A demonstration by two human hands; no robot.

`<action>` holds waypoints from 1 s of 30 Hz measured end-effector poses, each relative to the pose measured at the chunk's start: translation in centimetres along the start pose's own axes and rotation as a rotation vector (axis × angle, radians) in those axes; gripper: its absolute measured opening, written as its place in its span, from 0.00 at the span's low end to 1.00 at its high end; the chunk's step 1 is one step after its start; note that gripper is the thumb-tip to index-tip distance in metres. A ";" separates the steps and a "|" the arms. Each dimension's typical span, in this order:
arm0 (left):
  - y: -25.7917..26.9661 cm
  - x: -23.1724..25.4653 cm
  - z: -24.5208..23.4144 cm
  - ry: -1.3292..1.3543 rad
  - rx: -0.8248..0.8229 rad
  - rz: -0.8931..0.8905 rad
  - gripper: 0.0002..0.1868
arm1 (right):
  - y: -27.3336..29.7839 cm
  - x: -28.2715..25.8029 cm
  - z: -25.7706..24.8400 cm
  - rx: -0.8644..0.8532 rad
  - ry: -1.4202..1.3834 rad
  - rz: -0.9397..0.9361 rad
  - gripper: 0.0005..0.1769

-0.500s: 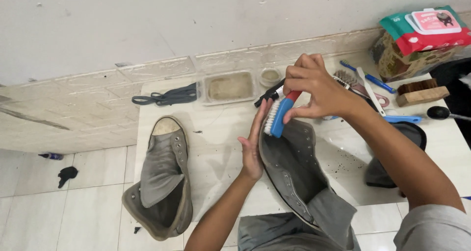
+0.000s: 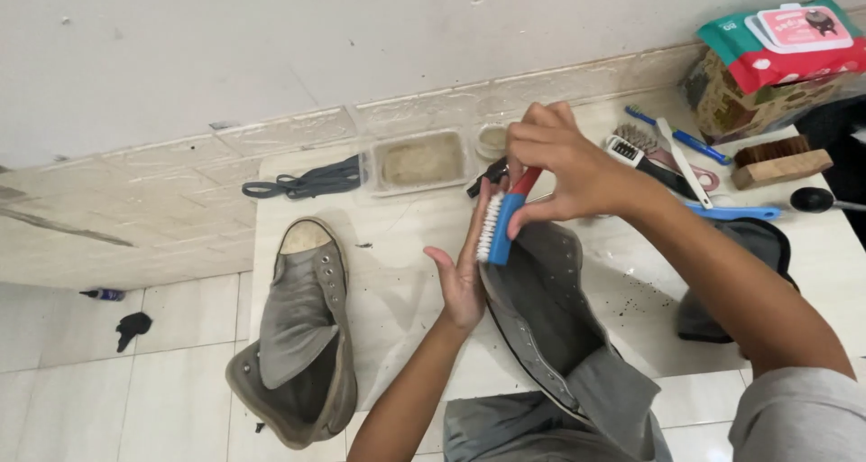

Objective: The person cleans a pair of gray high-top sneakers using a cloth and multiple brushes. They wipe the interior, scrub the exterior with a blue brush, apply a cleaning solution from a container, and continue scrubbing the sides and toe area before wiping again.

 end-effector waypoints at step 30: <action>6.8 -8.3 -7.5 -0.434 -0.094 -0.159 0.31 | -0.4 -3.7 0.9 -0.078 -0.028 -0.041 0.33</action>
Point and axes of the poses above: each hand's wrist, its own y-axis away from the middle knuckle, its own z-axis out of the palm, x = y × z, the point moved 6 cm from there along -y, towards the middle knuckle, and after that the axes turned 9 degrees about y, right-handed, at the moved point
